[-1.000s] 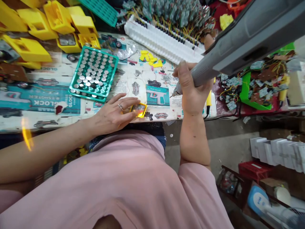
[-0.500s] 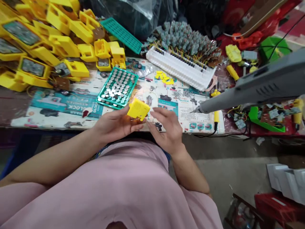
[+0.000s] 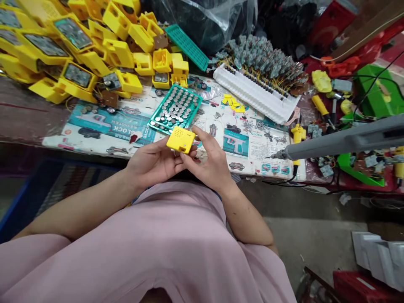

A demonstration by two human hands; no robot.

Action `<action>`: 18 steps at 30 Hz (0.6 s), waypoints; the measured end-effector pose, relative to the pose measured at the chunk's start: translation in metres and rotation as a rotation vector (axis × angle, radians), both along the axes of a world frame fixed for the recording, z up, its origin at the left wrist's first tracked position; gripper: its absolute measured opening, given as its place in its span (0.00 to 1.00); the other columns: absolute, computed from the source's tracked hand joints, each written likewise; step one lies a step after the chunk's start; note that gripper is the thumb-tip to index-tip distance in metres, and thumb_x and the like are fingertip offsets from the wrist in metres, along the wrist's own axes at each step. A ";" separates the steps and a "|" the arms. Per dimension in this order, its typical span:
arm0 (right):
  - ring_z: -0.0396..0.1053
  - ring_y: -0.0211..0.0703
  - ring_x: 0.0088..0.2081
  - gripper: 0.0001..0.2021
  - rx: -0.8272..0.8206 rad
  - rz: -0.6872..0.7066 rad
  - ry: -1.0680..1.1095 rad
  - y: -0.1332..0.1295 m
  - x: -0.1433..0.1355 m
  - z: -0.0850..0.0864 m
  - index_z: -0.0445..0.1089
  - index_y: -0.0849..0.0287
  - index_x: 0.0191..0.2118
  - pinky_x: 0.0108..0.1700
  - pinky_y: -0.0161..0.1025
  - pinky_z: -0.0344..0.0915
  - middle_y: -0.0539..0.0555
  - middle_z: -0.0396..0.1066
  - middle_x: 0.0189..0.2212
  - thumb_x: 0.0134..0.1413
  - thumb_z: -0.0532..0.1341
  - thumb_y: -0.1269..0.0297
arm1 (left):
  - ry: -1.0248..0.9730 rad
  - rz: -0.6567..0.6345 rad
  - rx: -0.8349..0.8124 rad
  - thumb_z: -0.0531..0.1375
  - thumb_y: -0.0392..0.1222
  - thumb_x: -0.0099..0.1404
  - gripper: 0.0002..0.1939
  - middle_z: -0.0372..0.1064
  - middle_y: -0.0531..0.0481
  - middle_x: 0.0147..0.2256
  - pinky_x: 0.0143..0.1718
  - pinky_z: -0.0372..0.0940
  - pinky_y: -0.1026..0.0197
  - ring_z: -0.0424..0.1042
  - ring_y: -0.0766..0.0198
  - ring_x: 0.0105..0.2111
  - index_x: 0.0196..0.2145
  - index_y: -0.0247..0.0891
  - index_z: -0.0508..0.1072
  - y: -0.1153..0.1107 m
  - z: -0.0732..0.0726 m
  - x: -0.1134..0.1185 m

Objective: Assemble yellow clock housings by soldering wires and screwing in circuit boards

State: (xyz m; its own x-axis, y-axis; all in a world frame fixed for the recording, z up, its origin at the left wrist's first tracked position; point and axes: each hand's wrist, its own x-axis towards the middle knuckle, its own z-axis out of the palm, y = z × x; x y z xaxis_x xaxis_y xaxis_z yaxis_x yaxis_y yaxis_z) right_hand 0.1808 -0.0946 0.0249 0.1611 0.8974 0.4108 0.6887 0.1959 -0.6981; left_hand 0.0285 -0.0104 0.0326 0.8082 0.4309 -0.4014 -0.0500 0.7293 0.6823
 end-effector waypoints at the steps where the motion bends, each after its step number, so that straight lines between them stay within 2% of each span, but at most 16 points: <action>1: 0.73 0.48 0.57 0.26 0.005 -0.015 -0.015 0.000 -0.002 0.001 0.63 0.56 0.62 0.59 0.49 0.72 0.59 0.73 0.57 0.58 0.63 0.60 | -0.007 0.017 -0.009 0.42 0.50 0.75 0.30 0.67 0.34 0.61 0.60 0.67 0.47 0.72 0.52 0.58 0.69 0.33 0.52 0.000 0.000 -0.001; 4: 0.73 0.49 0.56 0.25 0.017 -0.053 -0.077 0.000 -0.008 0.002 0.65 0.56 0.61 0.59 0.51 0.72 0.58 0.74 0.56 0.58 0.61 0.61 | -0.030 0.062 -0.002 0.43 0.47 0.75 0.27 0.69 0.38 0.59 0.58 0.68 0.48 0.73 0.54 0.57 0.68 0.39 0.54 -0.002 -0.004 -0.004; 7: 0.75 0.49 0.55 0.24 0.041 -0.080 -0.113 -0.003 -0.015 0.000 0.67 0.56 0.59 0.58 0.50 0.73 0.58 0.76 0.54 0.57 0.61 0.64 | -0.127 0.116 0.019 0.51 0.48 0.72 0.26 0.69 0.44 0.60 0.59 0.67 0.51 0.75 0.57 0.55 0.65 0.46 0.57 -0.009 -0.012 -0.008; 11: 0.74 0.50 0.55 0.26 0.083 -0.138 -0.131 -0.004 -0.022 -0.009 0.65 0.54 0.61 0.58 0.50 0.73 0.58 0.75 0.55 0.56 0.61 0.69 | -0.286 0.153 0.004 0.66 0.56 0.61 0.33 0.70 0.46 0.58 0.56 0.67 0.55 0.75 0.56 0.53 0.61 0.49 0.63 -0.020 -0.027 -0.007; 14: 0.72 0.51 0.58 0.28 0.079 -0.085 -0.126 -0.001 -0.025 -0.015 0.63 0.52 0.63 0.60 0.52 0.71 0.58 0.74 0.56 0.57 0.61 0.69 | -0.320 0.194 0.021 0.69 0.60 0.57 0.37 0.70 0.45 0.57 0.55 0.67 0.56 0.75 0.55 0.53 0.60 0.50 0.66 -0.016 -0.034 -0.011; 16: 0.70 0.53 0.60 0.31 0.032 0.019 -0.125 0.001 -0.025 -0.016 0.60 0.51 0.66 0.62 0.55 0.70 0.60 0.70 0.60 0.57 0.64 0.65 | -0.312 0.192 0.142 0.68 0.61 0.58 0.36 0.71 0.45 0.57 0.53 0.67 0.58 0.75 0.57 0.51 0.61 0.49 0.67 -0.005 -0.032 -0.029; 18: 0.70 0.54 0.61 0.35 -0.026 0.117 -0.125 0.002 -0.023 -0.014 0.56 0.50 0.68 0.61 0.57 0.70 0.61 0.66 0.63 0.56 0.67 0.60 | -0.254 0.098 0.401 0.66 0.59 0.61 0.33 0.73 0.45 0.56 0.52 0.67 0.60 0.75 0.59 0.51 0.60 0.46 0.70 0.011 -0.025 -0.065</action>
